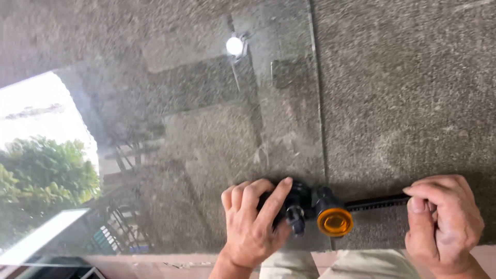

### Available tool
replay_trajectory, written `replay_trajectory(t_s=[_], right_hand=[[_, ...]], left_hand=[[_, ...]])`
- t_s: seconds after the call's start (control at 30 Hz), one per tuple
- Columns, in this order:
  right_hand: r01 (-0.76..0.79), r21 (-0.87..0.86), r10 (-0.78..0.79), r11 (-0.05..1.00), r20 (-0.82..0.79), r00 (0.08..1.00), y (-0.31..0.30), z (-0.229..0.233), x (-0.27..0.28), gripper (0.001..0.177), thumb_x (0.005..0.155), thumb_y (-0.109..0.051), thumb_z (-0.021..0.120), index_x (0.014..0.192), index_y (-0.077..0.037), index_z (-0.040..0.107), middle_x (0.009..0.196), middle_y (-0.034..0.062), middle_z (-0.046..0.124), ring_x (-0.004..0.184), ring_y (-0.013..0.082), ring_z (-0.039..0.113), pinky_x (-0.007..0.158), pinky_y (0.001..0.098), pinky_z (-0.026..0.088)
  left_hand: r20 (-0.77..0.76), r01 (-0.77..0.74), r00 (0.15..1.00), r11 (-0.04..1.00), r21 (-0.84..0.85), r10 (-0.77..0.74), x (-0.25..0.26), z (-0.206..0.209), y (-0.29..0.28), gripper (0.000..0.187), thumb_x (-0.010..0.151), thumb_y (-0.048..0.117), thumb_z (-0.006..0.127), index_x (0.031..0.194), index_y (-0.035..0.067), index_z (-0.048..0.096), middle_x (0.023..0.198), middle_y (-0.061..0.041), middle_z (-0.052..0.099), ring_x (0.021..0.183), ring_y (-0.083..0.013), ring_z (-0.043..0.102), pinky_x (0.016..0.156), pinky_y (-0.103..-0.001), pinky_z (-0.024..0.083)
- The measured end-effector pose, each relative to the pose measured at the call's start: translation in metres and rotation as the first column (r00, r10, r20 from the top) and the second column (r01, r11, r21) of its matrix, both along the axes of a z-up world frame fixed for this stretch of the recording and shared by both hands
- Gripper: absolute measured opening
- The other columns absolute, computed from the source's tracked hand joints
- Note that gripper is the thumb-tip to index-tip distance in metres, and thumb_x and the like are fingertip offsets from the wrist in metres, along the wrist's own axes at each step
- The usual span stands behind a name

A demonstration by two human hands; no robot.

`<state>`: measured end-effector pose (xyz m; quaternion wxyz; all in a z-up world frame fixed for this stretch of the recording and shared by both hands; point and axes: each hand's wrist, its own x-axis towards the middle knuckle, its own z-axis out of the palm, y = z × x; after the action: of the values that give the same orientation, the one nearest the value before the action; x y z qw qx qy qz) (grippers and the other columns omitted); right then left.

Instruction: Scoring and breaking glass sheets using a glass cutter and pliers

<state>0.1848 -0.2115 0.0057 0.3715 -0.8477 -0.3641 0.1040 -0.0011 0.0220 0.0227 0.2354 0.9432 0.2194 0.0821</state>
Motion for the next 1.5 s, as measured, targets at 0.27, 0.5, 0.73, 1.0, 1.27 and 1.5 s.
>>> replay_trajectory(t_s=[0.27, 0.5, 0.73, 1.0, 1.27, 1.5], right_hand=[[-0.018, 0.004, 0.018, 1.0, 0.034, 0.999, 0.016, 0.014, 0.005, 0.018, 0.114, -0.002, 0.047, 0.117, 0.013, 0.056, 0.11, 0.0281, 0.06, 0.098, 0.0378, 0.058, 0.094, 0.0447, 0.047], [-0.242, -0.034, 0.243, 0.97, 0.032, 0.969, 0.122, 0.044, 0.052, 0.014, 0.125, 0.003, 0.052, 0.121, 0.012, 0.063, 0.112, 0.0218, 0.057, 0.098, 0.0296, 0.051, 0.092, 0.0408, 0.039], [-0.467, -0.118, 0.475, 0.876, 0.043, 0.879, 0.177, 0.037, 0.074, 0.008, 0.127, 0.008, 0.06, 0.125, 0.007, 0.068, 0.115, 0.0178, 0.055, 0.114, 0.0306, 0.047, 0.104, 0.0411, 0.036], [-0.475, -0.13, 0.482, 0.87, 0.023, 0.876, 0.185, 0.027, 0.071, 0.009, 0.127, 0.009, 0.061, 0.127, 0.005, 0.069, 0.114, 0.0152, 0.053, 0.118, 0.0292, 0.046, 0.105, 0.0394, 0.037], [-0.474, -0.113, 0.484, 0.873, 0.082, 0.871, 0.19, 0.035, 0.066, 0.008, 0.12, 0.006, 0.064, 0.119, 0.004, 0.072, 0.105, 0.0145, 0.061, 0.108, 0.0318, 0.051, 0.102, 0.0439, 0.038], [-0.275, -0.136, 0.273, 0.952, -0.036, 0.961, 0.136, 0.059, 0.061, 0.011, 0.118, 0.001, 0.057, 0.123, 0.003, 0.067, 0.096, 0.0109, 0.057, 0.08, 0.0205, 0.05, 0.077, 0.0357, 0.04]], left_hand=[[0.03, 0.013, 0.999, 0.999, -0.044, -0.011, -0.007, 0.005, 0.002, 0.056, 0.09, 0.048, 0.07, 0.139, 0.023, 0.062, 0.118, -0.006, 0.059, 0.096, -0.0292, 0.057, 0.082, -0.046, 0.042], [0.107, -0.01, 0.994, 0.998, -0.062, 0.017, -0.011, 0.007, 0.005, 0.058, 0.098, 0.059, 0.052, 0.138, 0.018, 0.061, 0.119, -0.005, 0.061, 0.1, -0.0275, 0.058, 0.084, -0.044, 0.042], [0.127, -0.075, 0.989, 0.997, -0.034, 0.079, -0.012, 0.004, 0.003, 0.06, 0.097, 0.061, 0.05, 0.137, 0.018, 0.059, 0.108, -0.004, 0.056, 0.091, -0.0271, 0.053, 0.079, -0.043, 0.039], [0.181, -0.068, 0.98, 0.996, -0.053, 0.077, -0.017, 0.004, 0.005, 0.058, 0.102, 0.057, 0.038, 0.134, 0.015, 0.061, 0.115, -0.005, 0.059, 0.094, -0.027, 0.055, 0.08, -0.043, 0.039], [0.177, -0.027, 0.983, 0.997, -0.072, 0.039, -0.01, 0.008, 0.006, 0.057, 0.1, 0.057, 0.043, 0.132, 0.013, 0.062, 0.111, -0.006, 0.059, 0.092, -0.0291, 0.054, 0.08, -0.045, 0.039], [0.085, -0.037, 0.995, 0.997, -0.065, 0.043, -0.005, 0.005, -0.001, 0.06, 0.097, 0.061, 0.052, 0.136, 0.017, 0.061, 0.116, -0.006, 0.06, 0.096, -0.0293, 0.055, 0.081, -0.046, 0.039]])
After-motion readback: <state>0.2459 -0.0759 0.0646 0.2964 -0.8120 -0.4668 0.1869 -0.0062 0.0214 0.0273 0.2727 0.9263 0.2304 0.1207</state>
